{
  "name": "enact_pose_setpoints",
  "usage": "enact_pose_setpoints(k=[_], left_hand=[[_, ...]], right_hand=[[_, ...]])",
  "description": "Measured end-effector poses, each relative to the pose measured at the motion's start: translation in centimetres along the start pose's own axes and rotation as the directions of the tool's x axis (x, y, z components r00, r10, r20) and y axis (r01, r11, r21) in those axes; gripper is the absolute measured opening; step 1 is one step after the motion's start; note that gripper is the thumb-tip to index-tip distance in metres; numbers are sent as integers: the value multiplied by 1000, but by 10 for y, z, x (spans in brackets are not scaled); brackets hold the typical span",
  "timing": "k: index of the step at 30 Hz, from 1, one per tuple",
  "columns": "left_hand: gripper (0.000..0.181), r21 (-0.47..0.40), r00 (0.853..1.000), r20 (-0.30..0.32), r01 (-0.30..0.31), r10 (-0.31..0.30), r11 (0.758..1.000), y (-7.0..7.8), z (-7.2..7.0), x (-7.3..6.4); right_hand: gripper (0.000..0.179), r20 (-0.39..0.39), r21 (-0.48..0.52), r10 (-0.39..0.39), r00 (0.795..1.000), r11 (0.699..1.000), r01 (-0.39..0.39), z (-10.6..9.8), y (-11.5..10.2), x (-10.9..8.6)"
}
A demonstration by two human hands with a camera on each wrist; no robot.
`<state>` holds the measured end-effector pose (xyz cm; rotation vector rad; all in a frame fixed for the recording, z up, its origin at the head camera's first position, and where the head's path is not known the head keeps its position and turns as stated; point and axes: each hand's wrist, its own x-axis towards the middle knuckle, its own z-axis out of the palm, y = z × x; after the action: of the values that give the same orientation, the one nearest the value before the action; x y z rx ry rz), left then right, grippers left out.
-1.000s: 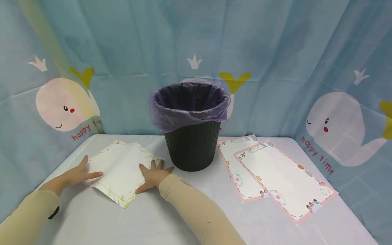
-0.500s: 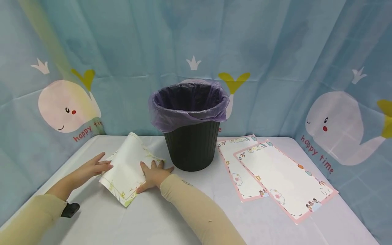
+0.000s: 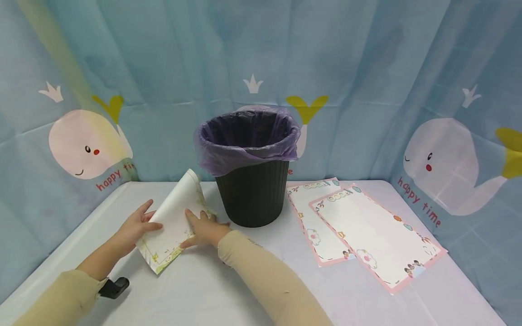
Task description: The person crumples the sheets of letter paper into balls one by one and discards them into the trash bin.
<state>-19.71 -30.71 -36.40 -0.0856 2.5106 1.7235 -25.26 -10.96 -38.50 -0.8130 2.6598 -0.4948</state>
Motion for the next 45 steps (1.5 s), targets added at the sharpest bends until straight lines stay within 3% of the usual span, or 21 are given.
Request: enact_pose_setpoints(k=[3,7,10,13,16,21,24,26,28,29,34,37,39,42,45], left_hand=[[84,-4,999,-38,-29,28,1000,4,0,-9],[68,-85,995,-54,-89,85,992,7,-9,-27],[52,-206,991,-20,-133,131,969,8,-21,-42],[49,-305,980,44,-173,196,936,7,-31,-54],[52,-367,957,109,-214,270,905,4,-39,-61],[56,-474,899,214,-247,382,846,0,-47,-65],[55,-491,873,247,-261,421,831,2,-45,-65],[53,-469,868,251,-279,429,838,7,-39,-64],[50,-429,871,247,-295,425,854,12,-31,-63],[48,-406,876,244,-296,415,865,15,-26,-62],[34,-261,918,224,-268,328,927,30,2,-60],[22,-195,936,214,-241,281,951,38,17,-58],[21,-164,943,205,-230,261,959,42,27,-57],[35,-115,966,156,-187,204,976,49,41,-54],[43,-73,988,78,-130,136,989,55,53,-51]], right_hand=[[101,-73,210,-53,996,975,68,-9,8,-4],[102,-185,451,-49,981,883,129,-21,19,-10],[103,-264,528,-59,963,826,196,-28,24,-15],[105,-312,554,-90,946,791,258,-32,27,-22],[110,-351,553,-110,930,777,300,-34,27,-32],[119,-410,596,-116,905,717,362,-36,24,-53],[116,-429,648,-143,892,639,414,-39,24,-68],[108,-451,670,-169,876,584,457,-42,25,-78],[96,-480,690,-176,859,530,494,-45,27,-88],[89,-507,686,-165,846,517,512,-46,29,-92],[56,-599,678,-37,800,507,532,-49,44,-111],[44,-622,683,9,783,496,536,-53,54,-119],[39,-639,670,14,769,500,548,-56,59,-124],[34,-672,631,-3,740,521,575,-61,66,-130],[28,-723,548,-52,689,564,617,-64,72,-135]])
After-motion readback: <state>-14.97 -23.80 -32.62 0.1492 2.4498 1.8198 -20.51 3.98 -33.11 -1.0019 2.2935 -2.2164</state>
